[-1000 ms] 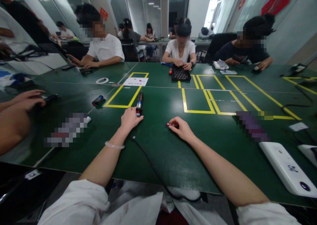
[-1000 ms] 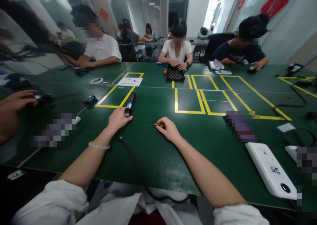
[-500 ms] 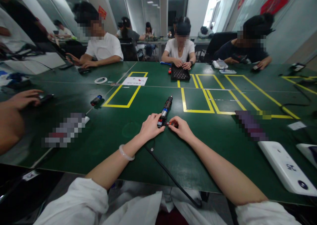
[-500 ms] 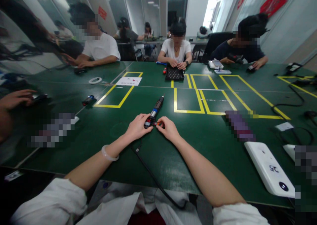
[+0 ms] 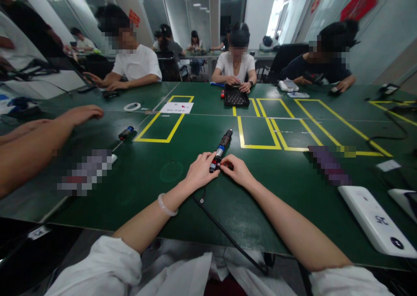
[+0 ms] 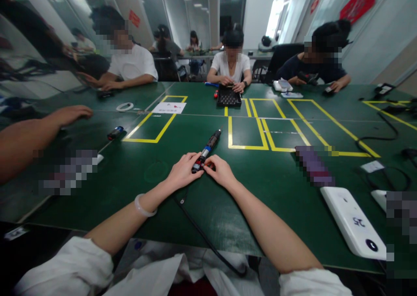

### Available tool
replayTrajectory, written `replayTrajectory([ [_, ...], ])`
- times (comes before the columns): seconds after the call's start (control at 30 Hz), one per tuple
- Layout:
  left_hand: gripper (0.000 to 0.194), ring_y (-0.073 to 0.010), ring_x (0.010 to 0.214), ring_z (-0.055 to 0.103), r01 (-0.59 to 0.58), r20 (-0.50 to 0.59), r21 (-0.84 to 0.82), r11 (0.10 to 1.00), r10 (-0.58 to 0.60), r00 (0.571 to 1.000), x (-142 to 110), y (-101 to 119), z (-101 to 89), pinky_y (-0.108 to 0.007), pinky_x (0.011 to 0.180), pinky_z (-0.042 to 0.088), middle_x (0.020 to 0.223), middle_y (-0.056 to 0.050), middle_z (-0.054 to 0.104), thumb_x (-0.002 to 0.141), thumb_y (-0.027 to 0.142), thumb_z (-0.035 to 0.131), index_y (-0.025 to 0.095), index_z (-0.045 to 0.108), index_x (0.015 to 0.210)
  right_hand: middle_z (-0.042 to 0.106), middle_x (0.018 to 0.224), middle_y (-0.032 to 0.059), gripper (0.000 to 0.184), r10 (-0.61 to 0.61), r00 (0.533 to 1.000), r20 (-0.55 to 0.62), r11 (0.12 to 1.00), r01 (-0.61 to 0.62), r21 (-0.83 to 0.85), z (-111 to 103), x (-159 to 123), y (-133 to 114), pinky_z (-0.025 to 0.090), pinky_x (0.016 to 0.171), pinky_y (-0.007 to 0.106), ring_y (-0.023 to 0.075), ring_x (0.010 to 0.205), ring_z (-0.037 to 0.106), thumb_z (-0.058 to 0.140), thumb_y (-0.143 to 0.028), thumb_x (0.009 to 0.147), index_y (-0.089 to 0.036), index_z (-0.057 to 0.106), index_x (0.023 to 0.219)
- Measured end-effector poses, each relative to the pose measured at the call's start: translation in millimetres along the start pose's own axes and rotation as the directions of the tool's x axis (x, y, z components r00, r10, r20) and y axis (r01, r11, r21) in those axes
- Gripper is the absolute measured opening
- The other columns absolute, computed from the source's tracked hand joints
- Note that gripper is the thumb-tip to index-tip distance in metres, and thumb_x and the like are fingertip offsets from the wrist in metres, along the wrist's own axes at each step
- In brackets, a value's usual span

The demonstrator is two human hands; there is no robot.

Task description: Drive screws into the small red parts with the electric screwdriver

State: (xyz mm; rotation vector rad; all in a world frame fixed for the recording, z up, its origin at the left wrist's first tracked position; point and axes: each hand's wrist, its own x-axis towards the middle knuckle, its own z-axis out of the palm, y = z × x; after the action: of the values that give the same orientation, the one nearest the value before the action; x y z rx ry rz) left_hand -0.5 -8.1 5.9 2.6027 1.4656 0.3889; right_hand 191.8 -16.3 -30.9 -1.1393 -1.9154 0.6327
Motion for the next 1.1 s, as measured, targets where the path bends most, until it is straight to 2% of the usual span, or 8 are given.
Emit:
replayTrajectory([
  [0.27,0.063,-0.0257,0.116,0.047,-0.024,-0.023,0.040,0.999,0.025,0.999,0.3,3.0,3.3,-0.037,0.090,0.046,0.131,-0.011,0.049,0.088,0.048,0.050,0.024,0.033,0.144,0.060,0.081,0.0012,0.005,0.029,0.999,-0.029,0.999,-0.028,0.030,2.5,1.7,1.7,0.043,0.065,0.025,0.0133,0.067,0.054,0.060,-0.022,0.085,-0.019,0.060,0.089],
  [0.53,0.061,-0.0249,0.106,0.051,0.018,-0.057,0.125,0.992,-0.011,0.998,4.0,8.9,6.7,-0.035,0.085,0.045,0.121,-0.012,0.051,0.090,0.051,0.047,0.025,0.035,0.143,0.064,0.084,0.0031,0.009,0.013,0.999,-0.051,1.000,-0.012,0.018,1.4,0.9,1.9,0.044,0.067,0.027,0.0155,0.072,0.057,0.056,-0.025,0.089,-0.019,0.063,0.087],
  [0.77,0.060,-0.0255,0.105,0.051,-0.004,-0.042,0.190,0.982,0.013,0.999,4.9,5.9,-0.9,-0.035,0.084,0.044,0.122,-0.011,0.050,0.090,0.047,0.047,0.027,0.033,0.144,0.062,0.086,0.0030,0.009,0.006,0.999,-0.044,1.000,-0.006,-0.001,0.0,-1.3,-0.2,0.045,0.070,0.027,0.0152,0.074,0.057,0.055,-0.024,0.089,-0.020,0.062,0.094],
  [0.87,0.061,-0.0261,0.105,0.050,-0.008,-0.034,0.205,0.979,0.015,0.999,6.8,-7.4,-5.7,-0.035,0.085,0.043,0.125,-0.012,0.049,0.090,0.046,0.048,0.027,0.032,0.145,0.061,0.083,0.0025,0.008,0.010,1.000,-0.029,1.000,-0.011,-0.015,-2.7,-1.5,-2.2,0.044,0.069,0.027,0.0147,0.073,0.056,0.054,-0.024,0.089,-0.020,0.061,0.090],
  [0.93,0.061,-0.0268,0.106,0.050,0.033,-0.036,0.209,0.977,-0.026,0.999,9.9,-23.1,-8.2,-0.036,0.086,0.043,0.126,-0.012,0.048,0.090,0.047,0.048,0.027,0.032,0.145,0.061,0.083,0.0025,0.009,0.010,1.000,-0.017,1.000,-0.010,-0.019,-4.1,-1.7,-3.2,0.044,0.069,0.027,0.0146,0.073,0.056,0.054,-0.024,0.089,-0.020,0.061,0.089],
  [1.1,0.062,-0.0308,0.111,0.049,0.223,-0.043,0.243,0.944,-0.219,0.975,19.9,-84.2,-18.3,-0.040,0.090,0.043,0.130,-0.015,0.046,0.090,0.051,0.045,0.024,0.034,0.145,0.062,0.085,0.0028,0.009,0.011,1.000,0.002,1.000,-0.011,-0.022,-4.9,-1.9,-3.0,0.044,0.070,0.026,0.0146,0.074,0.057,0.053,-0.022,0.090,-0.020,0.061,0.088],
])
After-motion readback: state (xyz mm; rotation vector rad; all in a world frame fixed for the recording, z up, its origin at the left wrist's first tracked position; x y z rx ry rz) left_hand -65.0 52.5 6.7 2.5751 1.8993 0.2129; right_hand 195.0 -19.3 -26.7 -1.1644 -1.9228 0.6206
